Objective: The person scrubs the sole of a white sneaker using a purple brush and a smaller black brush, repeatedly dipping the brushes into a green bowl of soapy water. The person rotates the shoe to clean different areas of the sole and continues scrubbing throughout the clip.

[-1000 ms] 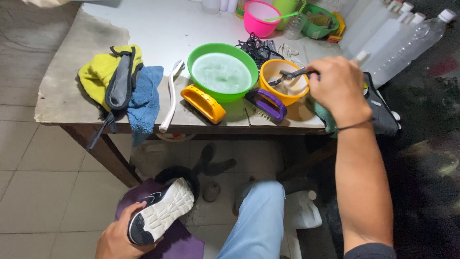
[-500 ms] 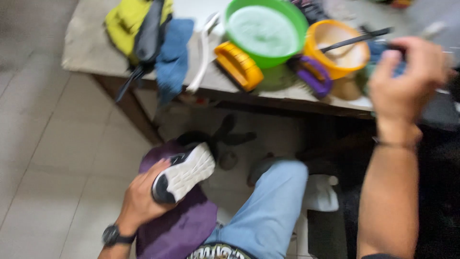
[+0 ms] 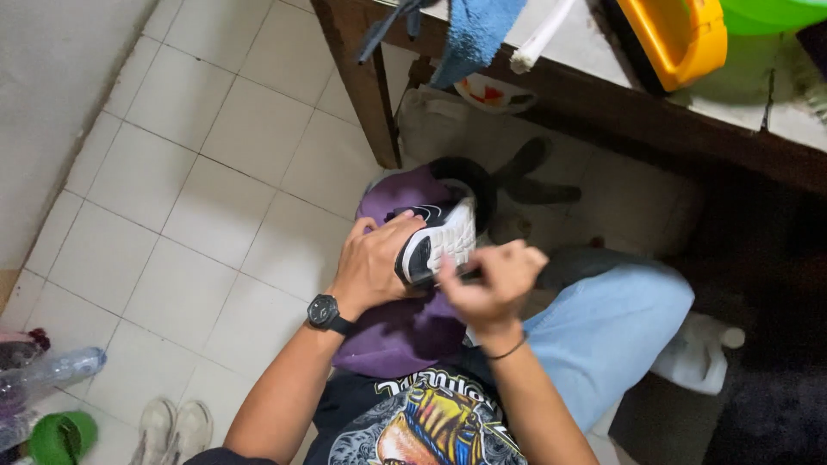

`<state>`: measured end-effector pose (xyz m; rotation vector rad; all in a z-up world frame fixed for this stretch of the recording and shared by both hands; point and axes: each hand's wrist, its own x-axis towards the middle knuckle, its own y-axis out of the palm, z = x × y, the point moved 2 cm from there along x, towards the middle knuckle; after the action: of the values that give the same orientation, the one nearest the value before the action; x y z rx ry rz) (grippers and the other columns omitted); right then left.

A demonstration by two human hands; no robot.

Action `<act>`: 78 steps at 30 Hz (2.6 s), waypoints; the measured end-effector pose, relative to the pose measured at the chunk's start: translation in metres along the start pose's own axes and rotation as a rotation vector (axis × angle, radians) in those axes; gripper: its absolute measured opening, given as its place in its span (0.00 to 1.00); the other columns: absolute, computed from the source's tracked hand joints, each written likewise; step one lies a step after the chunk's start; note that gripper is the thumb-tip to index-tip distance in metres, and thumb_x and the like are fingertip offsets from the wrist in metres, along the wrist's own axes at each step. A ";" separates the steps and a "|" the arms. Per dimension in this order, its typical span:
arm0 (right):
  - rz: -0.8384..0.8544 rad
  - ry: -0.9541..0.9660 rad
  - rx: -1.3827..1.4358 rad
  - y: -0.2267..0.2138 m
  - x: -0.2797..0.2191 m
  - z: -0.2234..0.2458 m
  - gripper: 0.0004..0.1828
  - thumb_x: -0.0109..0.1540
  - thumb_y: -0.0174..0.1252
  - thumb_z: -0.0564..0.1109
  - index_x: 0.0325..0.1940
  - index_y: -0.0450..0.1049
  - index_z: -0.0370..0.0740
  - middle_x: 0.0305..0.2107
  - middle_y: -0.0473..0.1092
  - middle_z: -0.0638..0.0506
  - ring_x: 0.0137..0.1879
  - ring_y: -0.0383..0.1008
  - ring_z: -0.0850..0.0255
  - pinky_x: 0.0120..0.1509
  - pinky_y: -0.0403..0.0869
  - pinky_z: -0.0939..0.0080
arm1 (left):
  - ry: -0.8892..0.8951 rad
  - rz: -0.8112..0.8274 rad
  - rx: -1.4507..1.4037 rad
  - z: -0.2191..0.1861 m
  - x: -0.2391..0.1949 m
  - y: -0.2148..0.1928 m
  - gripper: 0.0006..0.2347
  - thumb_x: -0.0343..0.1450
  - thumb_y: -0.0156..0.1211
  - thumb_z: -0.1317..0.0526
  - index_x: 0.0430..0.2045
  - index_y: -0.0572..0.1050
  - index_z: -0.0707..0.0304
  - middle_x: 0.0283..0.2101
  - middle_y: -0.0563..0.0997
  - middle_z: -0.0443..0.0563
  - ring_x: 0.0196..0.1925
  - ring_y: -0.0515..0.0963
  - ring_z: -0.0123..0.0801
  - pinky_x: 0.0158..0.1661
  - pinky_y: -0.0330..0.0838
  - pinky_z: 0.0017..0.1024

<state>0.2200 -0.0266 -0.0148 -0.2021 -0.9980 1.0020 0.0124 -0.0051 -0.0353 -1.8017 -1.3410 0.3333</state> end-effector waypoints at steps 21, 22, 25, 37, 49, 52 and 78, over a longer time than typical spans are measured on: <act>-0.134 0.036 -0.099 0.032 -0.010 -0.034 0.19 0.58 0.68 0.45 0.19 0.64 0.54 0.17 0.63 0.57 0.28 0.66 0.53 0.42 0.62 0.52 | 0.020 0.005 0.144 -0.009 0.000 0.003 0.36 0.54 0.69 0.34 0.53 0.75 0.54 0.53 0.83 0.48 0.59 0.81 0.32 0.52 0.61 0.42; -0.141 0.084 -0.103 0.030 -0.008 -0.041 0.20 0.57 0.70 0.47 0.21 0.63 0.53 0.18 0.62 0.58 0.29 0.66 0.54 0.44 0.63 0.55 | 0.021 0.007 0.148 -0.010 0.001 0.002 0.36 0.55 0.68 0.33 0.53 0.75 0.54 0.53 0.83 0.48 0.59 0.81 0.32 0.52 0.60 0.42; -0.151 0.148 -0.030 0.023 -0.009 -0.005 0.21 0.55 0.72 0.48 0.21 0.63 0.54 0.16 0.62 0.60 0.29 0.66 0.58 0.48 0.62 0.59 | 0.035 0.017 0.170 -0.007 0.004 0.007 0.36 0.56 0.67 0.31 0.53 0.75 0.54 0.54 0.83 0.50 0.59 0.80 0.33 0.52 0.60 0.43; -0.090 0.260 -0.076 0.039 -0.023 -0.037 0.19 0.54 0.70 0.45 0.21 0.63 0.53 0.17 0.63 0.58 0.29 0.70 0.55 0.47 0.64 0.57 | 0.020 -0.008 0.185 -0.015 -0.007 0.004 0.35 0.59 0.66 0.32 0.53 0.75 0.56 0.54 0.83 0.51 0.59 0.80 0.35 0.52 0.61 0.46; -0.015 0.397 -0.061 0.026 -0.018 -0.019 0.19 0.53 0.72 0.49 0.19 0.65 0.54 0.14 0.67 0.59 0.28 0.73 0.55 0.43 0.65 0.57 | 0.048 -0.045 0.217 -0.015 -0.016 0.012 0.33 0.62 0.62 0.34 0.55 0.74 0.56 0.56 0.82 0.49 0.61 0.79 0.31 0.53 0.60 0.44; -0.013 0.367 -0.033 0.046 -0.025 -0.032 0.17 0.55 0.70 0.47 0.20 0.66 0.55 0.15 0.67 0.59 0.28 0.73 0.55 0.42 0.66 0.56 | 0.054 -0.076 0.222 -0.014 -0.011 0.010 0.32 0.62 0.63 0.35 0.55 0.74 0.56 0.57 0.82 0.49 0.61 0.79 0.31 0.53 0.59 0.42; -0.148 0.220 0.111 0.056 -0.042 -0.038 0.18 0.53 0.69 0.45 0.18 0.65 0.53 0.14 0.64 0.59 0.27 0.68 0.57 0.44 0.65 0.58 | 0.128 -0.080 0.084 -0.014 -0.022 -0.034 0.31 0.63 0.60 0.35 0.55 0.74 0.53 0.57 0.81 0.43 0.61 0.79 0.26 0.53 0.54 0.38</act>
<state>0.2083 -0.0170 -0.0931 -0.1408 -0.7438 0.8766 -0.0096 -0.0284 -0.0076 -1.6663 -1.2865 0.2236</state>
